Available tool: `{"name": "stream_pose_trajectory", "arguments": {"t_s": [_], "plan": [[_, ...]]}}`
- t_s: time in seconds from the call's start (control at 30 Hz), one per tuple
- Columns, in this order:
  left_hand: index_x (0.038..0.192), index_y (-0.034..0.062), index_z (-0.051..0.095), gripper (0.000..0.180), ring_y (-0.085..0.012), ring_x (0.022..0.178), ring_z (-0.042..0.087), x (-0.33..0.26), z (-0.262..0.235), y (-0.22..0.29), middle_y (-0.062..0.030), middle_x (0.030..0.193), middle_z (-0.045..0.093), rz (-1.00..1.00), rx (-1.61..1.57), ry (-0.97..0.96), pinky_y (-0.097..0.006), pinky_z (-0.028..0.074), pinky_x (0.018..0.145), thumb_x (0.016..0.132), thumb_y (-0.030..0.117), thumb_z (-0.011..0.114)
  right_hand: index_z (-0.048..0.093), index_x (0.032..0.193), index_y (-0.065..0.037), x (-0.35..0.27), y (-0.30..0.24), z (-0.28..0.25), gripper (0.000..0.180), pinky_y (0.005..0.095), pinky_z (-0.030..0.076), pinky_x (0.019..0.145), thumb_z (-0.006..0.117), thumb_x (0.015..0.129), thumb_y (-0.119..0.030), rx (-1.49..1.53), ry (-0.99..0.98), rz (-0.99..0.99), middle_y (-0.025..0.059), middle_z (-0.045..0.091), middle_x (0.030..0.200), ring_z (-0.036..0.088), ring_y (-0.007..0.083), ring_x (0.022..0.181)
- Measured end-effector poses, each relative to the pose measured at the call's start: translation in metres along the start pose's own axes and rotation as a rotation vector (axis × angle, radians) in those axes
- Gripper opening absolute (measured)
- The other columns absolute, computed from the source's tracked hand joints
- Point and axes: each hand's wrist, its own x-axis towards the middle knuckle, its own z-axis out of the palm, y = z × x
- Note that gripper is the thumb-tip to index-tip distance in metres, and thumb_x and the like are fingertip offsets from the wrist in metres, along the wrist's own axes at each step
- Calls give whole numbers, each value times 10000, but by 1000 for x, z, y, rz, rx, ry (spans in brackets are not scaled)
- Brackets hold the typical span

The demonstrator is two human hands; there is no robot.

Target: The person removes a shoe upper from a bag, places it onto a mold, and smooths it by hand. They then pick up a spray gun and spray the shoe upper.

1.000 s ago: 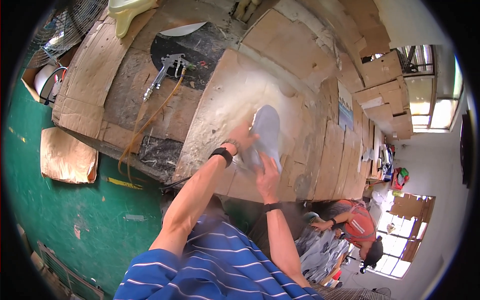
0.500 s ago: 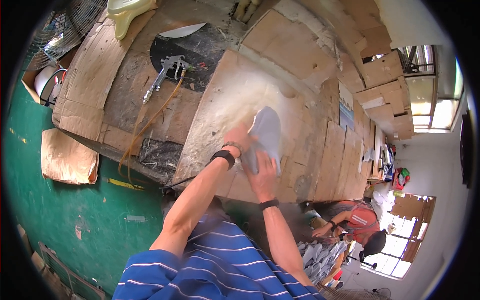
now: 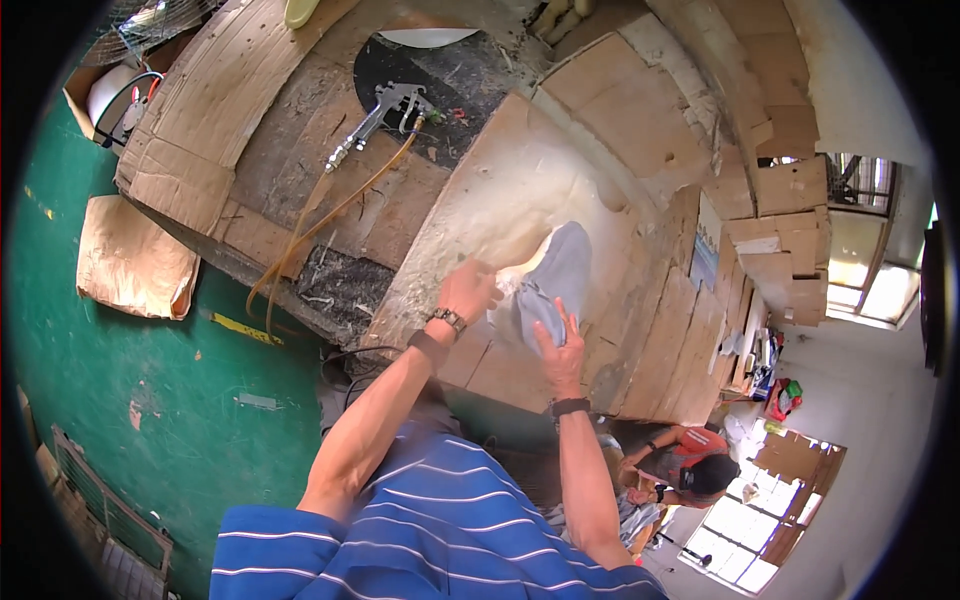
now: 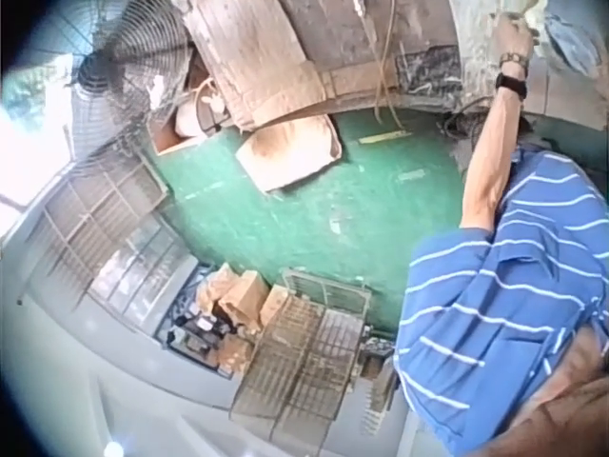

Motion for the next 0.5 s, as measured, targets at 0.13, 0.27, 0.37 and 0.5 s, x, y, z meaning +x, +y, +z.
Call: {"name": "stream_pose_trajectory", "arguments": {"t_s": [0.13,0.27,0.37,0.5], "plan": [[1107,22,626,300,-229,743,735,-7,6,-23,-121,825,753,62,-17,29,-360,553,734,911,228,530,613,1324,-51,1,-1,-4,544,499,249,1178,704,898,-378,72,-102,120,167,601,1364,521,338,1307],[1183,25,566,249,-194,854,729,-5,7,-28,-118,941,752,186,96,13,-334,549,769,958,120,519,533,1415,-108,0,-4,1,625,533,227,1179,682,907,-440,-210,-168,-103,71,518,1472,408,336,1403],[1174,25,569,250,-234,902,723,-9,10,-19,-117,961,750,226,152,37,-361,549,805,930,84,564,474,1462,-130,-1,-10,3,691,555,212,1178,696,888,-443,-334,-202,-157,38,475,1513,350,322,1444],[1186,35,571,295,-269,1010,693,-19,16,-6,-100,1066,730,419,140,27,-380,538,857,894,43,611,402,1506,-133,-5,-14,8,801,564,213,1173,744,838,-410,-492,-203,-184,43,430,1545,330,317,1457]]}}
